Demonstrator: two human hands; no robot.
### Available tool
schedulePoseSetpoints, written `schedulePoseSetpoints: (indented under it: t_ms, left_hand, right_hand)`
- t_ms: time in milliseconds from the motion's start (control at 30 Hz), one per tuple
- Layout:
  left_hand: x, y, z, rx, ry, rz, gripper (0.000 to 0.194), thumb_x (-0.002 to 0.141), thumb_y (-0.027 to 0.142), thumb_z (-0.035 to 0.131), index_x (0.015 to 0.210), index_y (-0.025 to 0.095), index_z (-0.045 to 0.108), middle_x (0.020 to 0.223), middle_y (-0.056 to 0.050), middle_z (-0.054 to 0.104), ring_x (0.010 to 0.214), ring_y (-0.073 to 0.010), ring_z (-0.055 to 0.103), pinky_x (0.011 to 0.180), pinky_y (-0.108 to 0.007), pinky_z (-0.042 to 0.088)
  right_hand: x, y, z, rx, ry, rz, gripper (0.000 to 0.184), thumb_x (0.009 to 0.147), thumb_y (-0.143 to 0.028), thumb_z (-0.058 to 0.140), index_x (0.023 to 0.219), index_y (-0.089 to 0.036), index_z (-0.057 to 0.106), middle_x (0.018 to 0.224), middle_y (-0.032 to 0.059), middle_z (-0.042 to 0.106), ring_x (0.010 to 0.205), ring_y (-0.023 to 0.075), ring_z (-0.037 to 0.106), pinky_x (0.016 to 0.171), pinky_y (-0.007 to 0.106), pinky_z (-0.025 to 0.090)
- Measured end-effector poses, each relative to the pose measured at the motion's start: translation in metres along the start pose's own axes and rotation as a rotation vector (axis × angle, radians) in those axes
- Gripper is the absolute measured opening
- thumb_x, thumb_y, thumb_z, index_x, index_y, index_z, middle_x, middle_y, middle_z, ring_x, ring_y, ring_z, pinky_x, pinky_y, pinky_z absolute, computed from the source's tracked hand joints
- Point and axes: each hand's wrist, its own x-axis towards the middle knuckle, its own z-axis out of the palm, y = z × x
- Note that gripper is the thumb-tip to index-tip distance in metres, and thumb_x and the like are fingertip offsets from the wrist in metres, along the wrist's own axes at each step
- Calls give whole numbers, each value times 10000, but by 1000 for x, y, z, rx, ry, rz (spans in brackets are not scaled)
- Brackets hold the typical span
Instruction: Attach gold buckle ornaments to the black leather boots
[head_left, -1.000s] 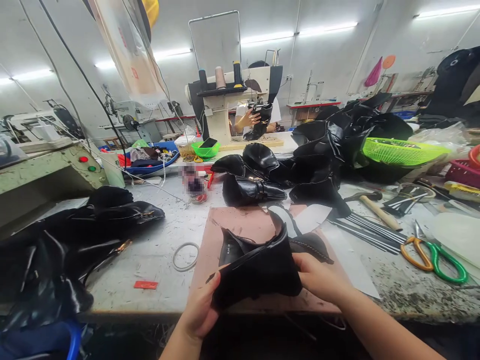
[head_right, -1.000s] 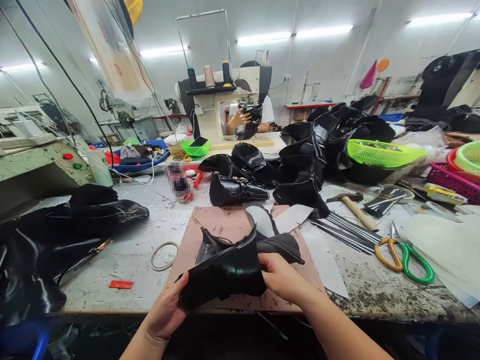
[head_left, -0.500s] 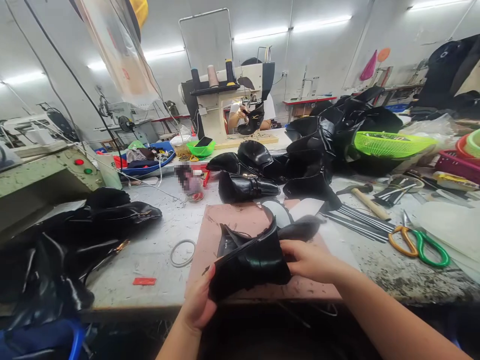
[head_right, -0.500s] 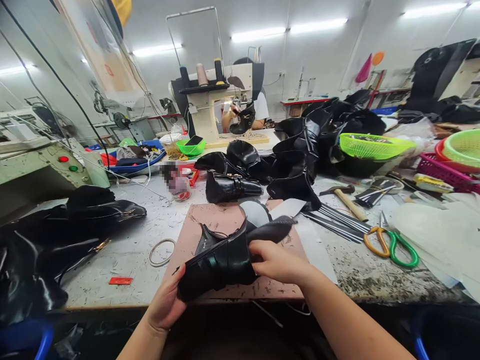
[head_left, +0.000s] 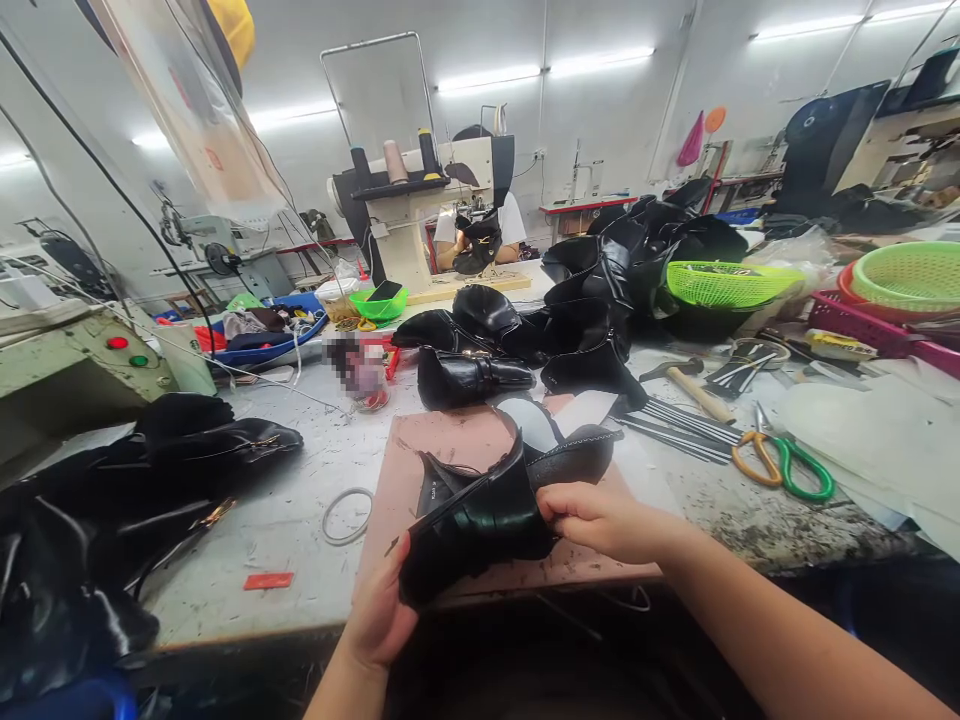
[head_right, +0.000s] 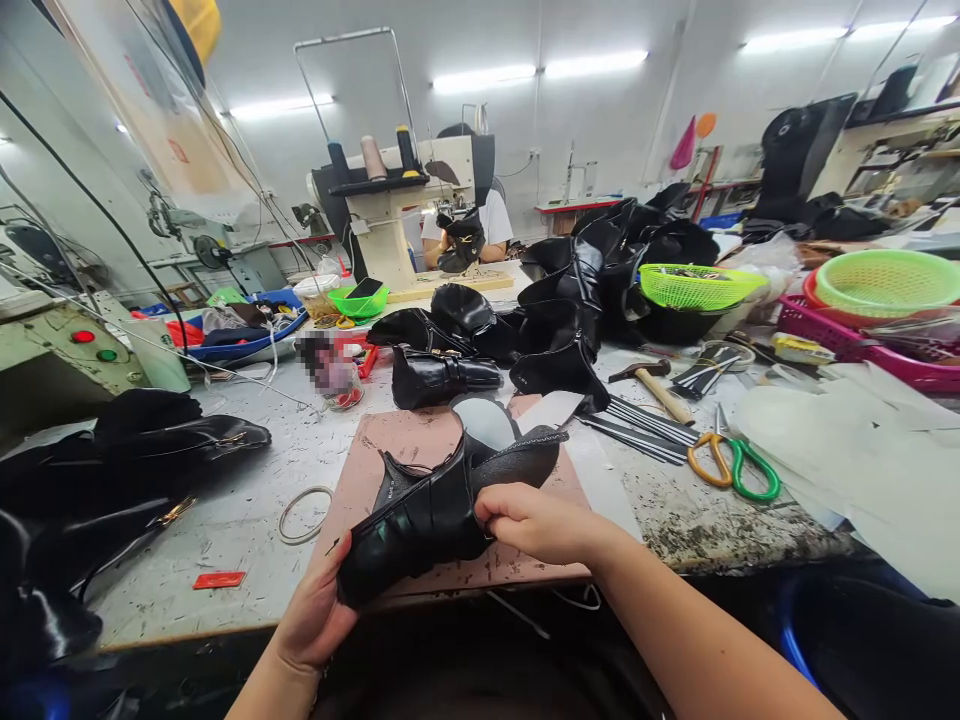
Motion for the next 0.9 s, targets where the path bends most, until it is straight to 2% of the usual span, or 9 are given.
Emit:
schedulePoseSetpoints:
  t_ms: [167,300,367,467,600,733,833,900]
  left_hand:
    - [-1,1,4,-12,-10,-15,254,884,223,483,991,175,709,1072,-72,680,1087,-246,582,1066,-386,321]
    - [-2,0,5,-15,26,-33,259,886,240,481,990,176,710,1076,-75,677,1098,-259,573,1067,-407,317]
    - [-3,0,6,-17,31,-30,255,881,233,486,986,171,710,1080,-76,676,1108,-258,566,1068,-402,316]
    - [-4,0,7,-30,30,-21,257,880,209,477,976,165,711,1058,-80,685,1126,-254,552,1071,-400,312]
    - [-4,-1,7,-29,34,7,254,876,204,487,1008,176,701,1028,-81,696,1137,-256,543,1078,-419,295]
    - [-4,-3,6,-30,35,16,228,864,203,513,966,166,714,1010,-85,702,1131,-263,547,1078,-425,295]
    - [-4,-6,6,-41,25,31,213,860,199,522,941,170,717,1006,-80,705,1137,-263,544,1080,-425,293]
    - [-5,-7,7,-35,18,47,212,861,211,524,952,173,712,1029,-78,698,1142,-262,540,1080,-424,292]
  right_hand:
    - [-4,-1,2,-16,10,10,220,559,-30,364,660,-193,473,724,-17,515,723,152,489,659,256,393]
    - [-6,-5,7,-67,49,43,143,611,-94,548,680,-194,473,749,-20,529,726,159,493,629,247,385]
    - [-6,-5,11,-111,96,57,201,624,-159,652,658,-193,457,729,-24,524,698,150,483,608,241,372]
    - [-5,-3,17,-136,174,32,274,659,-204,690,612,-193,421,686,-33,507,659,135,464,586,233,346]
    - [-10,-6,28,-144,299,40,286,683,-174,652,600,-198,379,699,-25,494,660,137,456,581,238,336]
    - [-16,-10,43,-76,375,155,131,745,-171,525,692,-212,412,666,-26,492,614,144,456,558,255,341]
    - [-15,-8,54,-1,427,131,30,772,-207,474,761,-214,447,678,-21,513,619,152,469,590,271,377]
    - [-14,-4,59,38,452,87,35,788,-237,459,800,-211,479,710,-11,534,637,157,486,611,279,404]
